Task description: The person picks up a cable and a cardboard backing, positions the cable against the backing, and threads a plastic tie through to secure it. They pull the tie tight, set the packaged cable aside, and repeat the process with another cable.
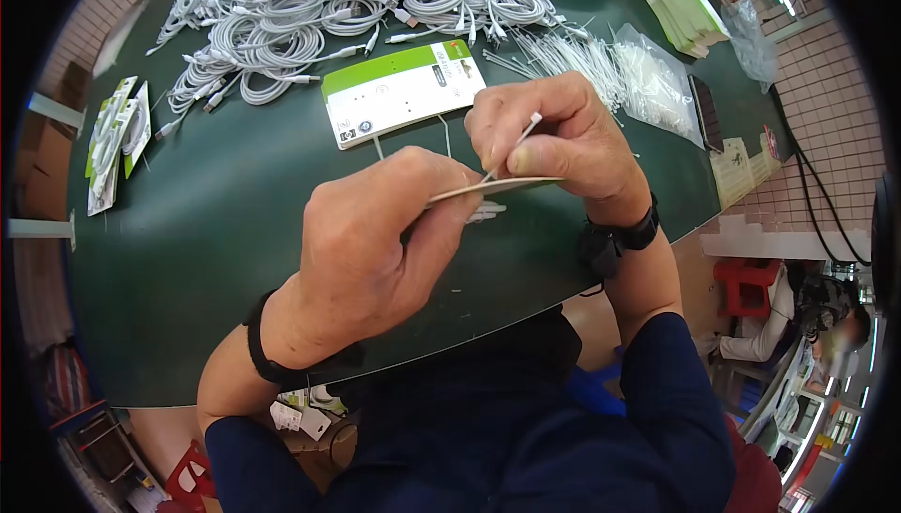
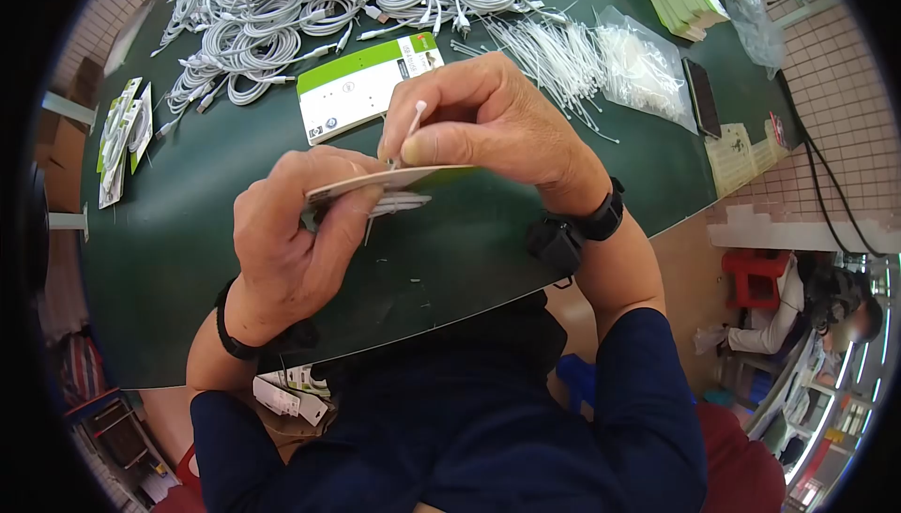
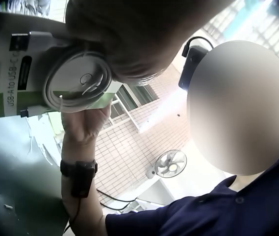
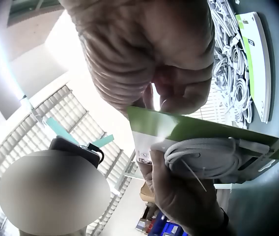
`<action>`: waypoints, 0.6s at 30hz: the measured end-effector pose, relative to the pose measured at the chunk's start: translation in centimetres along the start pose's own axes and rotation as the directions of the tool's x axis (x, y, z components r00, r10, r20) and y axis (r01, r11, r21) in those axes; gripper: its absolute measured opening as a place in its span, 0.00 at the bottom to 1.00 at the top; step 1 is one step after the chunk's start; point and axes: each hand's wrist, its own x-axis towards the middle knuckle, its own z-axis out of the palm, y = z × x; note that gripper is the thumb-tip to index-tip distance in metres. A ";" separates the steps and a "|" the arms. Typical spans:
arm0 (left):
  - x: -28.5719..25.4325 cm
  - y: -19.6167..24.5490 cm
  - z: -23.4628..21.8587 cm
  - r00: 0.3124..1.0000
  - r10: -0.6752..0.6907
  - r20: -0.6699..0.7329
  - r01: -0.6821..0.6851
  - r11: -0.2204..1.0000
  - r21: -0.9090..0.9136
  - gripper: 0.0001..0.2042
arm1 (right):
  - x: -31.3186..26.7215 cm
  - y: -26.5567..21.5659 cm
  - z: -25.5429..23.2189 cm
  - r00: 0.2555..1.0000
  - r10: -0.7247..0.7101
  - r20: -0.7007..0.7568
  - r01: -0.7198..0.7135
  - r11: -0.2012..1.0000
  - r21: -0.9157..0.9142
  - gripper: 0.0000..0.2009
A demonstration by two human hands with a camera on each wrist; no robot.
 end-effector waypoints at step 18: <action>0.5 -5.3 0.1 0.822 -0.564 -0.081 0.357 0.622 -0.697 0.06 | 1.2 2.5 2.7 0.773 -0.560 0.298 0.395 0.057 -0.917 0.21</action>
